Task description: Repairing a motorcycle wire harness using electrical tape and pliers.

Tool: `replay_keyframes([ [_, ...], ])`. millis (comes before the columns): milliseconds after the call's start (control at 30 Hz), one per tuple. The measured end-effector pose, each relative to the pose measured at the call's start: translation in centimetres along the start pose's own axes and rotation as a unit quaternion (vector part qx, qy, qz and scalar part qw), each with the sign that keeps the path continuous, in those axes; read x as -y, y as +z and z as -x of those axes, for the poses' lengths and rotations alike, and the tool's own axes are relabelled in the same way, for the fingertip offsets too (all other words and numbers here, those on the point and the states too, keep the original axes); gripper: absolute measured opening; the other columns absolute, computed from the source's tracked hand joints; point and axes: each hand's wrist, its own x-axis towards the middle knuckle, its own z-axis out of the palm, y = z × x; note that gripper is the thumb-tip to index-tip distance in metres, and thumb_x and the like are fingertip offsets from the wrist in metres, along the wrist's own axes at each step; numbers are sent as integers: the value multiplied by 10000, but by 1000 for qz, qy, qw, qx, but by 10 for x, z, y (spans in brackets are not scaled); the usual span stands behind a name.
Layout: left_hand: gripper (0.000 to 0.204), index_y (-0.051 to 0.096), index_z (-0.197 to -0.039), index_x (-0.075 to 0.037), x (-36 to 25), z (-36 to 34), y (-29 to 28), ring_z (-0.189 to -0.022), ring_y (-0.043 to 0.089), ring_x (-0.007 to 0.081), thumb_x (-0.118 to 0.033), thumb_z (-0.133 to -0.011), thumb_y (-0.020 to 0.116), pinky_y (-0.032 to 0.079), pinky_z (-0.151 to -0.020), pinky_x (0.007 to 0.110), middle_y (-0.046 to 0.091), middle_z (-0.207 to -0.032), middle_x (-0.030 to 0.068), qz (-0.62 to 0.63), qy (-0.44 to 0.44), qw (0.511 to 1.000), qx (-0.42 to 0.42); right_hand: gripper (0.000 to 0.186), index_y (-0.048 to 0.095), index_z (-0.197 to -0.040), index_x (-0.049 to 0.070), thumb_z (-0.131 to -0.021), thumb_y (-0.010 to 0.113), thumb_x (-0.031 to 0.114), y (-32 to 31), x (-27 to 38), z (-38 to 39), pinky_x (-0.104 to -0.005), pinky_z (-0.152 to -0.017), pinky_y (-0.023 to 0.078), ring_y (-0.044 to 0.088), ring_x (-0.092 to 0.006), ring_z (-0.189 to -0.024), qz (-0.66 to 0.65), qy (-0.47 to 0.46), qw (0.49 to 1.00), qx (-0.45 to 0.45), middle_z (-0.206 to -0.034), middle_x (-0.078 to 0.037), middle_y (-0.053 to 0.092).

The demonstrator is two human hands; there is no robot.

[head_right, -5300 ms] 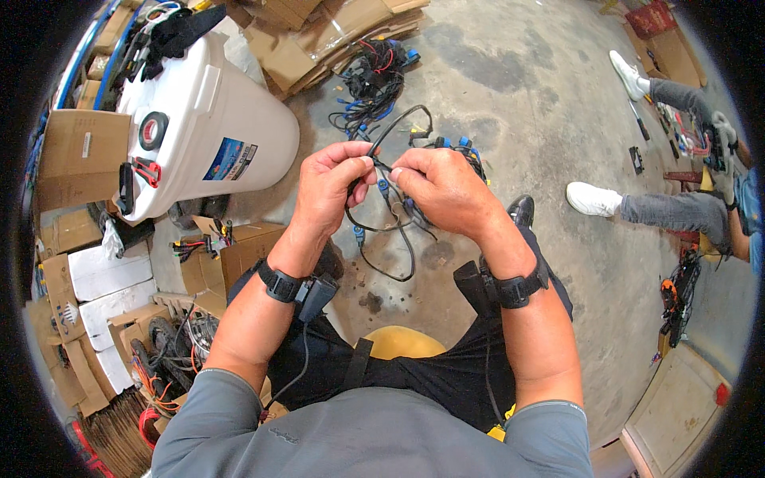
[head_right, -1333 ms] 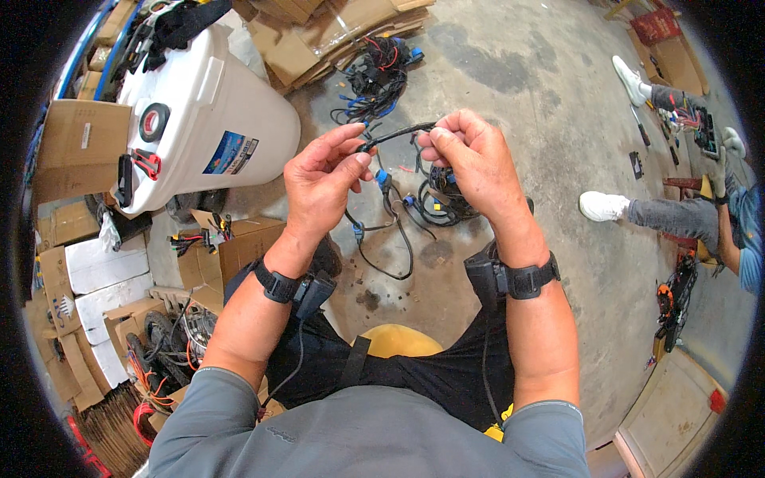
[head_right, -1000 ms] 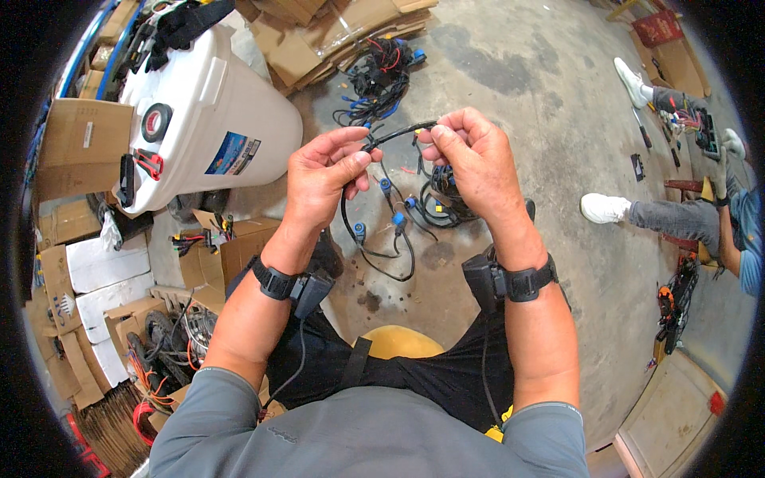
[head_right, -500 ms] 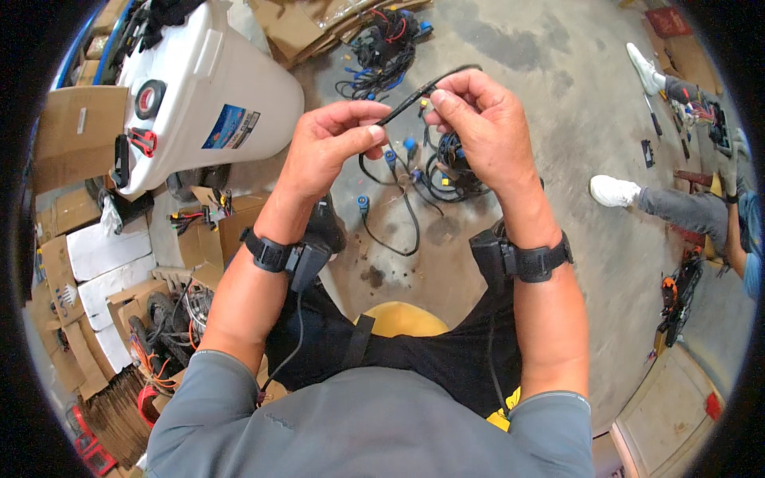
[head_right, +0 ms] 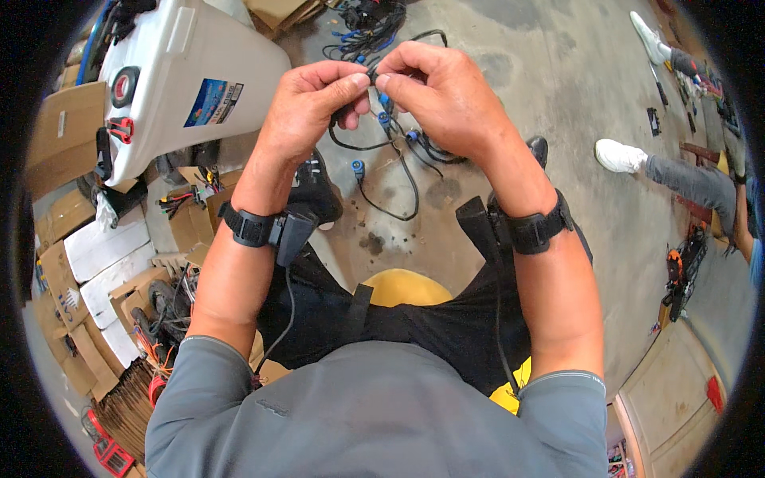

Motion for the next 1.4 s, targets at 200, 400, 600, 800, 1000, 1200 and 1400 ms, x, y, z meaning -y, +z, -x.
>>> replay_keyframes([
  [200,166,660,-970,-5,3,-1,1,-556,528,91,-155,-900,644,405,-505,214,631,-719,34,36,5,999,-21,204,653,-870,-18,-848,626,184,1,3,0,-271,-562,440,538,-97,-621,38,37,999,13,-672,-35,592],
  [400,141,672,-893,-3,1,-3,1,-511,506,69,-136,-848,681,386,-465,205,610,-665,17,51,-4,998,-48,231,629,-798,-15,-827,623,213,3,-2,1,-283,-555,429,511,-94,-609,37,44,998,29,-642,-30,568],
  [600,134,678,-877,2,0,-4,3,-527,516,69,-129,-851,681,394,-474,206,615,-666,17,22,22,996,-86,250,602,-747,-6,-818,623,233,1,2,0,-300,-541,418,503,-100,-604,33,41,998,40,-616,-27,552],
  [800,151,661,-946,4,4,-2,-1,-562,530,100,-132,-878,665,412,-510,230,625,-708,41,41,2,998,-51,246,571,-740,-10,-812,633,217,2,0,4,-311,-544,416,481,-120,-590,13,35,997,60,-601,-68,524],
  [1000,134,646,-944,7,3,-1,-1,-538,530,107,-106,-872,637,413,-506,231,623,-700,54,96,-27,994,-33,234,564,-779,-22,-812,643,196,0,7,11,-327,-569,435,502,-147,-605,77,37,994,68,-640,-102,538],
  [1200,129,640,-946,8,2,-2,-3,-530,528,120,-83,-856,632,410,-497,241,627,-715,66,128,-35,991,-31,273,584,-847,-30,-859,652,234,3,4,10,-307,-596,458,546,-125,-645,45,59,995,65,-681,-71,581],
  [1400,148,653,-945,26,5,-2,-2,-550,547,71,-88,-852,643,415,-477,207,633,-728,19,113,-38,992,-32,243,600,-833,-21,-922,586,205,5,4,6,-257,-616,476,565,-87,-666,-95,90,990,53,-708,-36,610],
])
